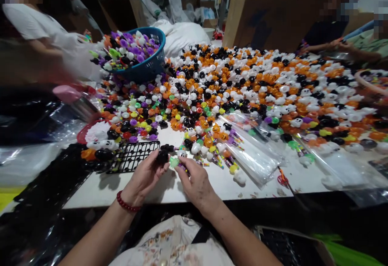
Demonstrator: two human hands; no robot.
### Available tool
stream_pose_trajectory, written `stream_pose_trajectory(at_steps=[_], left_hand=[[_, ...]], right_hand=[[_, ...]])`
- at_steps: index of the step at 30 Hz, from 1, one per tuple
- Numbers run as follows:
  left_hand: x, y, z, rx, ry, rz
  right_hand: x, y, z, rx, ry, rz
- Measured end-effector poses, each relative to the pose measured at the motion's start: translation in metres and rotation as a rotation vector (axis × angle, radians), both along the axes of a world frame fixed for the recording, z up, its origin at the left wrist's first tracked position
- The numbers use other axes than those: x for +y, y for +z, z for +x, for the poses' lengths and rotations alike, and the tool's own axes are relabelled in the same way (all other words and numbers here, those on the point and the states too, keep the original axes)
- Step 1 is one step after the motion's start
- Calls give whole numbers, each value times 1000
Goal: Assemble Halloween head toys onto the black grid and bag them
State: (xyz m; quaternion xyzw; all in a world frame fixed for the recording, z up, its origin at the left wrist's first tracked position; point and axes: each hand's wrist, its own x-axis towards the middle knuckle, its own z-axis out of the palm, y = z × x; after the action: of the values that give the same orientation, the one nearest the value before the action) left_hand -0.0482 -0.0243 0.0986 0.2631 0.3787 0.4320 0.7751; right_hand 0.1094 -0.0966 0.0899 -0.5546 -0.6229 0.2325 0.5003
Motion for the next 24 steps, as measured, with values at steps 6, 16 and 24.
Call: stream_pose_trajectory(at_steps=[6, 16, 24], left_hand=[[-19, -4, 6, 45, -42, 61], [-33, -13, 7, 372, -162, 364], [-36, -17, 12, 424, -125, 253]], right_hand=[[-9, 3, 0, -77, 11, 54], [-17, 9, 10, -156, 95, 33], [-17, 12, 12, -119, 99, 11]])
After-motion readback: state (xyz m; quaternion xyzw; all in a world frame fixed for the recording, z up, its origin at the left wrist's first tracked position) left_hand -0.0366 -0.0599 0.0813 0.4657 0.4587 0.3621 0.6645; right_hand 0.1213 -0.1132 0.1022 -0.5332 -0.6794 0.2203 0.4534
